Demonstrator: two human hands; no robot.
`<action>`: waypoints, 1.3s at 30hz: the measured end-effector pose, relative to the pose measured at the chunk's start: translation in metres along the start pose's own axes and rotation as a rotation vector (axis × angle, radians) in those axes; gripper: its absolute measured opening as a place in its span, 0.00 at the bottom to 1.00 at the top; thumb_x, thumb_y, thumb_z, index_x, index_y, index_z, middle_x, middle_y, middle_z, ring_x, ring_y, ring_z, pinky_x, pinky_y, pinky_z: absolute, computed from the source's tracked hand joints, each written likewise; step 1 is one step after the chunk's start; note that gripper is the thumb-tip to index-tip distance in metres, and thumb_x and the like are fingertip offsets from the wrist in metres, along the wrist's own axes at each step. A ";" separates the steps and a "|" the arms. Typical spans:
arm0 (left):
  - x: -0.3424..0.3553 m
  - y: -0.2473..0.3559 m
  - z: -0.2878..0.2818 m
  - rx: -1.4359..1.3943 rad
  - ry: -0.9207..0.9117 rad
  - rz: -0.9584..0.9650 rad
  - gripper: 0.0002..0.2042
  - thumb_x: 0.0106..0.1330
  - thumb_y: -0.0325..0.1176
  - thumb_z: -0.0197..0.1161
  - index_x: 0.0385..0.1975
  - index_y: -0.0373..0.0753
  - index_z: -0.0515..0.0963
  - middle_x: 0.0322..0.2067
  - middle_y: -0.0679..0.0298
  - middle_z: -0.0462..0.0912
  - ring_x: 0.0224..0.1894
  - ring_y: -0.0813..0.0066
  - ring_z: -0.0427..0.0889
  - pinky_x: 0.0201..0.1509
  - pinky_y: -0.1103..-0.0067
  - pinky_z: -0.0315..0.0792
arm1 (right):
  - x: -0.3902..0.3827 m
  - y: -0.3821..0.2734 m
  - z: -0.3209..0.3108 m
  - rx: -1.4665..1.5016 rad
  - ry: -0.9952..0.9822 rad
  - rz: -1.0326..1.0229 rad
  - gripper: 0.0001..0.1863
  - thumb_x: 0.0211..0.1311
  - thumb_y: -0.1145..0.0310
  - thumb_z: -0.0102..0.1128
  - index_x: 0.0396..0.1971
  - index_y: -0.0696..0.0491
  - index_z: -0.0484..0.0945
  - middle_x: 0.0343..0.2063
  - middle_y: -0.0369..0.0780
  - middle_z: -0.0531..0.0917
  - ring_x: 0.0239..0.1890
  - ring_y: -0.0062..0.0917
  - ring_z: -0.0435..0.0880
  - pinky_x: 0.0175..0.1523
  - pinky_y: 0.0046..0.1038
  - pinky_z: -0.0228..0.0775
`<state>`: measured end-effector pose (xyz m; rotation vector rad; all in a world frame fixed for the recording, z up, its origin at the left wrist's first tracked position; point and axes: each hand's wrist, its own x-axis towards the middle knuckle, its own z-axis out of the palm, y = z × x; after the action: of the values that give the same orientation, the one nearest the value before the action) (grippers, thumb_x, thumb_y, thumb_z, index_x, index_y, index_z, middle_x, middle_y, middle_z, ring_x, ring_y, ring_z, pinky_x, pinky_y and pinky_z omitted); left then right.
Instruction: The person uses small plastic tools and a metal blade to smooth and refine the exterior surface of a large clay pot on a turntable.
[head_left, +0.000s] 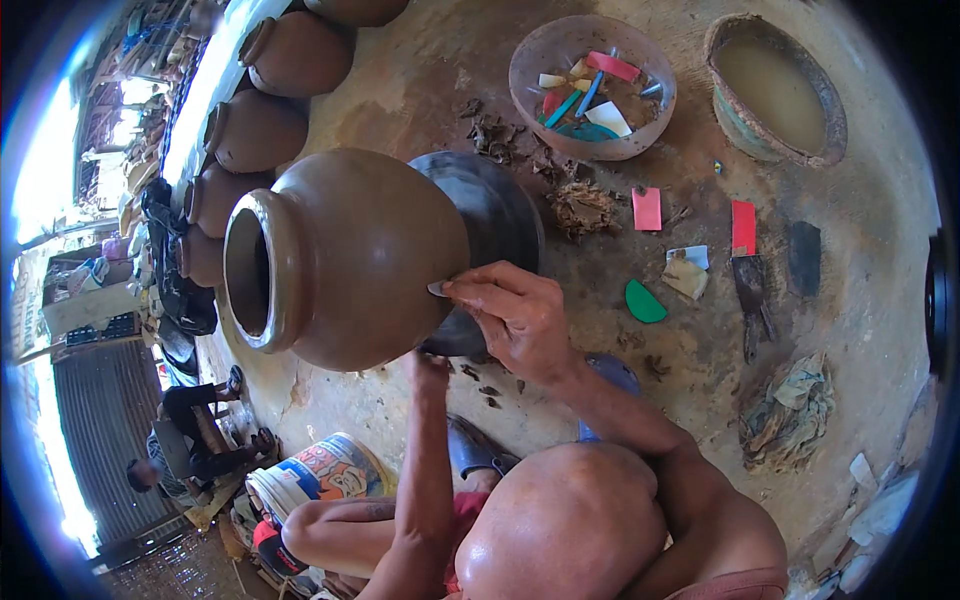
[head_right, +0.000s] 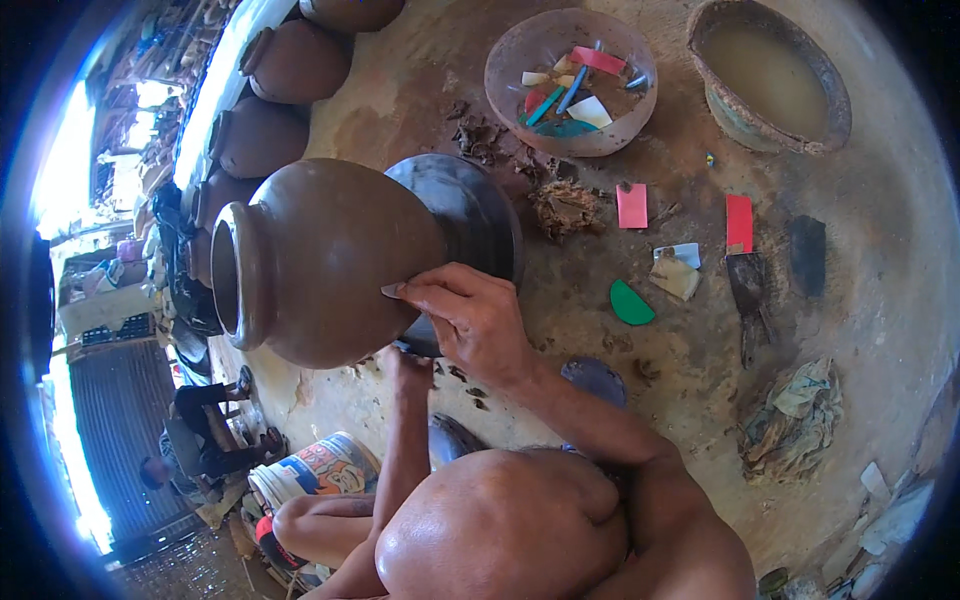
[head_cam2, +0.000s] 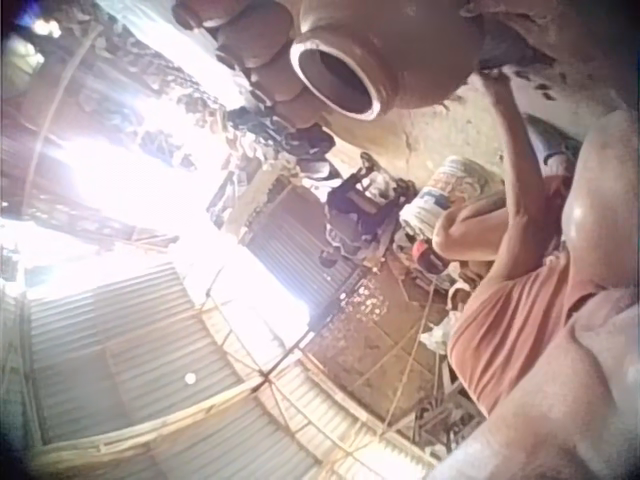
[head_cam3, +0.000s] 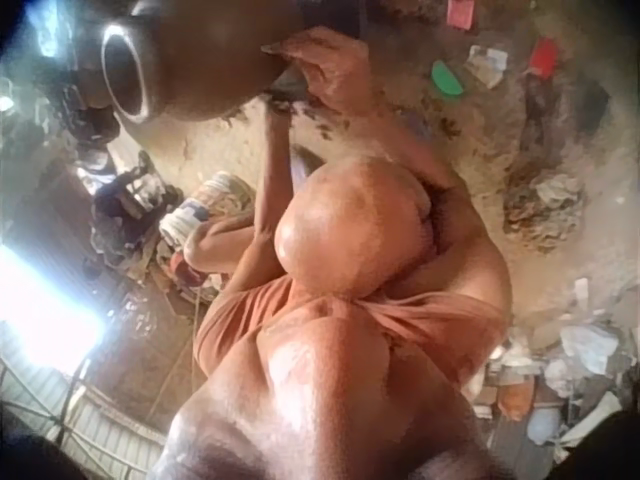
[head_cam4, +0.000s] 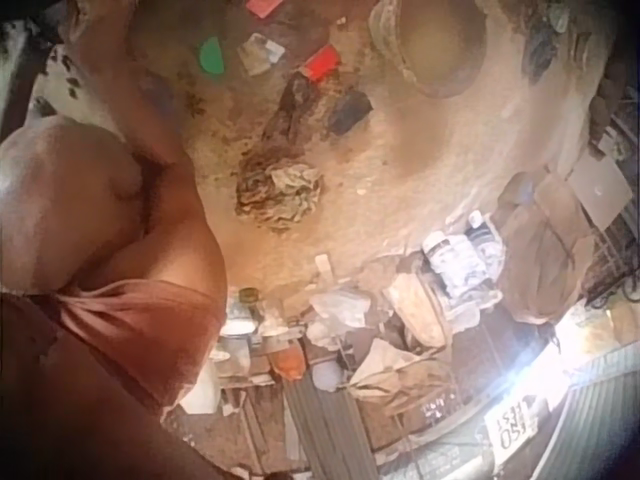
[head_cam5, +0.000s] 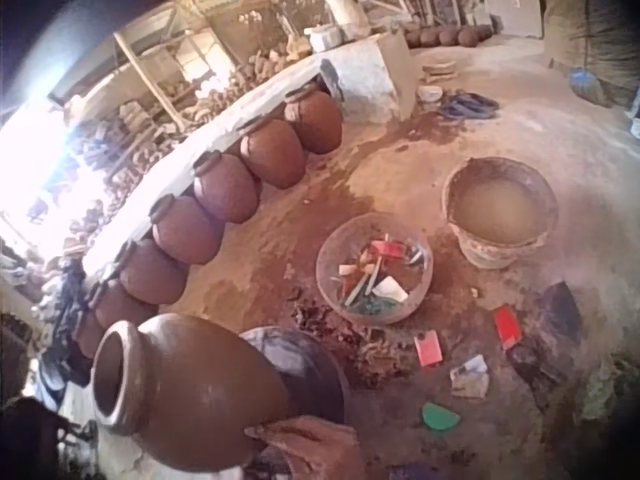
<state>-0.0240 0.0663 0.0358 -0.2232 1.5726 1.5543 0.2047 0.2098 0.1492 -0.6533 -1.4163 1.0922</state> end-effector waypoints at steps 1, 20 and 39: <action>-0.003 -0.014 0.002 -0.041 -0.024 -0.035 0.32 0.73 0.65 0.49 0.66 0.48 0.68 0.61 0.64 0.76 0.61 0.66 0.78 0.58 0.66 0.79 | 0.002 0.001 0.001 -0.012 0.005 -0.010 0.13 0.55 0.84 0.69 0.40 0.54 0.89 0.34 0.42 0.87 0.32 0.31 0.89 0.36 0.28 0.82; -0.092 -0.103 0.060 0.193 -0.268 -0.400 0.31 0.73 0.67 0.49 0.64 0.51 0.69 0.58 0.65 0.78 0.54 0.68 0.81 0.51 0.67 0.79 | -0.015 0.021 -0.017 -0.090 0.034 -0.035 0.14 0.52 0.85 0.69 0.39 0.55 0.89 0.34 0.42 0.87 0.33 0.30 0.88 0.36 0.27 0.82; -0.015 -0.003 0.015 0.078 0.052 -0.043 0.32 0.70 0.65 0.51 0.65 0.49 0.69 0.58 0.59 0.76 0.55 0.62 0.80 0.54 0.68 0.81 | -0.007 0.022 0.000 0.004 0.052 0.045 0.13 0.55 0.86 0.68 0.40 0.56 0.88 0.35 0.41 0.87 0.32 0.29 0.88 0.37 0.27 0.82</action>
<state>-0.0061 0.0718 0.0465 -0.2544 1.6554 1.4610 0.2014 0.2127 0.1263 -0.7089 -1.3597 1.1052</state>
